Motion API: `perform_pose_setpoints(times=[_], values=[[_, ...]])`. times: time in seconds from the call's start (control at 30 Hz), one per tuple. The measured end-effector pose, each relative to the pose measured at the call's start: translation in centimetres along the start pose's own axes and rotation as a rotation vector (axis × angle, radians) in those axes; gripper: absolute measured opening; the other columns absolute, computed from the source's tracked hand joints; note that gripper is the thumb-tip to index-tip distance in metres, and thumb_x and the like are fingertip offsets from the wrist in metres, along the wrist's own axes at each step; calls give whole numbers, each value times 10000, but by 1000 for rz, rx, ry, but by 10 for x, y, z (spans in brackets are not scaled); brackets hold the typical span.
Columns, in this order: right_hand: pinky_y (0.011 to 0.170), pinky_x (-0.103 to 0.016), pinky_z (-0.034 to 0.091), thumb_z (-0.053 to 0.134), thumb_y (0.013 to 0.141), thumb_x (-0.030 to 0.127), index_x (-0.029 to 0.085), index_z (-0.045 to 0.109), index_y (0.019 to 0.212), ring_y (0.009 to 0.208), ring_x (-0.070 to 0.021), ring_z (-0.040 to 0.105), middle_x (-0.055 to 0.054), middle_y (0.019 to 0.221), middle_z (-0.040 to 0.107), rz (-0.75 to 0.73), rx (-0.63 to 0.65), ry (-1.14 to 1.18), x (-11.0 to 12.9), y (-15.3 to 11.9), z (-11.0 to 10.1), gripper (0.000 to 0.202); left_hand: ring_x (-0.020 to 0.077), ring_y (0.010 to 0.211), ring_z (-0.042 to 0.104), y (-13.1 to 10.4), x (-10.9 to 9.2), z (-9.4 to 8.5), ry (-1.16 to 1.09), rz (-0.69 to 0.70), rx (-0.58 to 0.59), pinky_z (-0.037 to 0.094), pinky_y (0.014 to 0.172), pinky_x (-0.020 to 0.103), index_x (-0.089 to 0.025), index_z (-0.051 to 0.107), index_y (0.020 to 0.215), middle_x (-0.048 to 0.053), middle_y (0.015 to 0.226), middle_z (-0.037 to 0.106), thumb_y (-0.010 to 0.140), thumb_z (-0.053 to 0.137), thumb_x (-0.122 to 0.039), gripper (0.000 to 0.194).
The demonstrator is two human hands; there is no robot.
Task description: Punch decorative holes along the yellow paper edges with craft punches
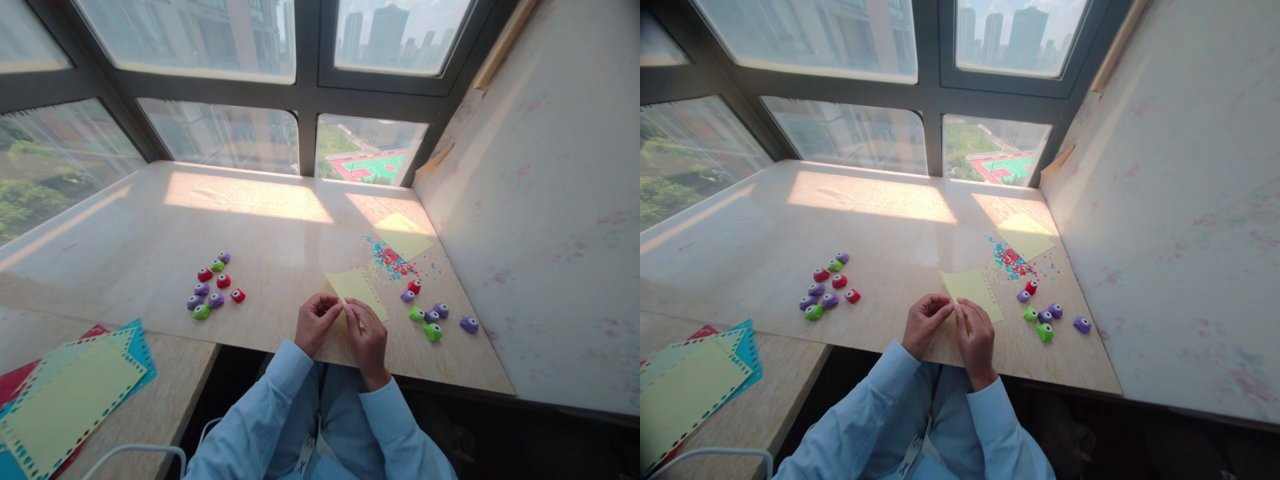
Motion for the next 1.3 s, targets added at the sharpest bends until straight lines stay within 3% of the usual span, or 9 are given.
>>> perform_pose_setpoints(times=[0.33,0.5,0.67,0.8,0.93,1.03,1.2,1.3], values=[[847,-404,574,528,961,307,206,717,924,927,-233,710,-105,982,756,7,0,-6,0,-1,0,218,186,797,689,-2,-2,1,14,10,22,546,765,320,-173,673,874,65,841,731,726,740,-371,256],[862,-400,569,521,963,286,197,700,929,949,-232,707,-112,1007,751,34,-39,-6,-4,-2,-5,203,177,781,667,0,-2,-5,59,18,-33,535,753,316,-173,670,840,52,815,712,752,702,-355,204],[855,-405,573,526,960,298,197,709,930,934,-231,707,-108,983,752,49,-40,0,-6,-2,-5,212,163,735,632,2,0,-17,32,-10,-111,517,630,273,-169,666,848,43,798,690,745,700,-388,244],[863,-393,575,524,963,295,203,723,937,945,-225,704,-107,984,748,42,55,16,-5,-2,4,221,127,654,586,2,-10,-31,38,6,-202,494,581,244,-167,666,883,26,786,669,776,662,-378,236],[928,-413,561,574,942,323,200,689,1121,1082,-240,670,-125,1148,715,-23,230,115,3,-2,17,245,109,642,574,8,-31,-37,-11,58,-249,494,584,228,-161,657,900,14,773,654,774,670,-353,230],[916,-402,565,546,956,296,207,674,1141,1097,-230,660,-117,1160,706,-32,245,216,7,-2,14,242,114,650,587,20,-46,-33,-20,80,-233,499,578,228,-153,658,890,10,748,652,742,702,-343,244],[883,-374,551,514,961,231,207,688,965,966,-204,682,-86,979,727,58,44,232,-1,-1,-5,176,116,652,595,43,-55,-17,1,58,-171,496,574,226,-141,666,835,15,723,670,662,730,-274,227],[861,-352,541,518,956,225,205,682,924,938,-197,678,-77,951,721,94,25,250,-3,-4,-8,168,117,652,603,53,-53,2,13,29,-100,496,580,229,-142,668,812,23,732,688,634,708,-224,200]])
Point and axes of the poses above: each hand's wrist, its own y-axis towards the middle knuckle, its own z-axis out of the palm, x = y × z, the point moved 7 cm from there along y, towards the middle knuckle
